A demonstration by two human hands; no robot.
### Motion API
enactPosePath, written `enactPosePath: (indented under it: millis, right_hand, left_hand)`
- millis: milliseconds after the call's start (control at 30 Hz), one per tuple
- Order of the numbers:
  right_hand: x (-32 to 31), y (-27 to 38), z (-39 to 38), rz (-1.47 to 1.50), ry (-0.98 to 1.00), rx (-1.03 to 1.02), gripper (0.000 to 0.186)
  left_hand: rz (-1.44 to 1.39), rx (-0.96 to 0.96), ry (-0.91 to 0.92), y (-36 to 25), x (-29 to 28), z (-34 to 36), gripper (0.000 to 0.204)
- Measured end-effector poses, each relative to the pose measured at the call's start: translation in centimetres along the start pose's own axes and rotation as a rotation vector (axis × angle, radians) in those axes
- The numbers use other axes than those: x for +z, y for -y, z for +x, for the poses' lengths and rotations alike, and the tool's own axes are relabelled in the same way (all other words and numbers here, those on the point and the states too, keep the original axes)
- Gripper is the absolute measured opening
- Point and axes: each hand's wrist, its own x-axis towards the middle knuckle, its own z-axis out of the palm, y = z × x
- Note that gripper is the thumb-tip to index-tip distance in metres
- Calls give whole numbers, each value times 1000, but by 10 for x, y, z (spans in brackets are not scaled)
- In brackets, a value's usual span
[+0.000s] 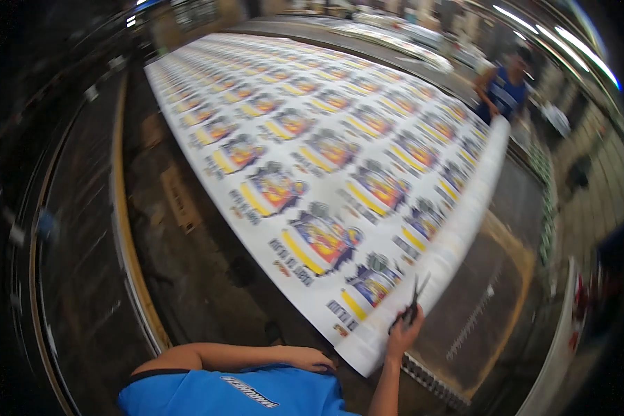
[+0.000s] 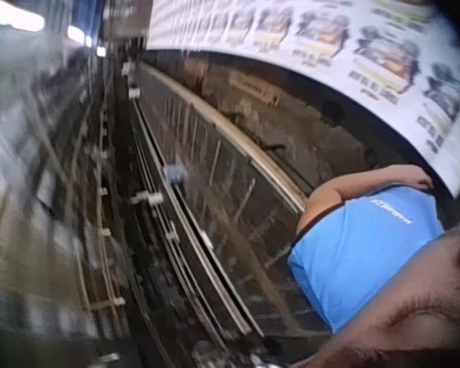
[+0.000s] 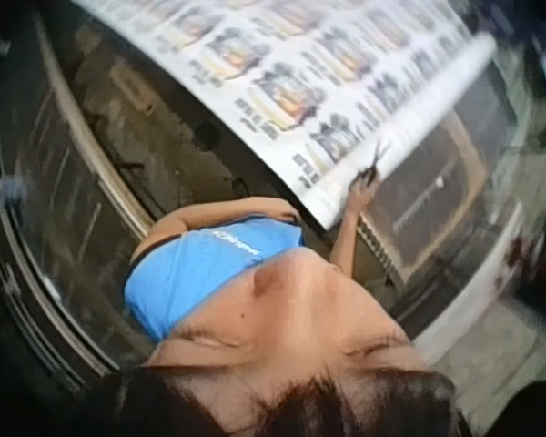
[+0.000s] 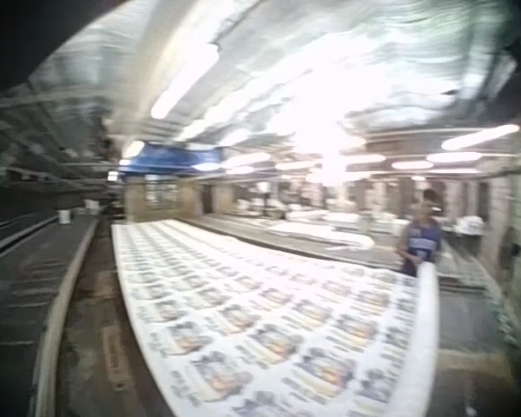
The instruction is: Cutting and unrolling a long sheet of printed fabric on a large industrial table.
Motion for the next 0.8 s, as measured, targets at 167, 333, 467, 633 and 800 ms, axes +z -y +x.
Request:
enactPosePath:
  millis: [167,333,467,633,800]
  right_hand:
    - [32,15,-7,-517,70,-213,49]
    - [40,18,-8,-517,72,-210,48]
    - [42,10,2,-716,48,-230,44]
    - [52,3,-1,-859,-42,-321,46]
    - [56,-22,28,-947,-162,-329,48]
  left_hand:
    - [-89,-345,-53,6,-53,-101,37]
    - [-155,-490,-189,25,-97,-201,40]
    - [-112,-500,-427,39,-124,-273,40]
    - [-231,-533,-594,65,-151,-355,43]
    - [-365,-609,-642,111,-181,-433,44]
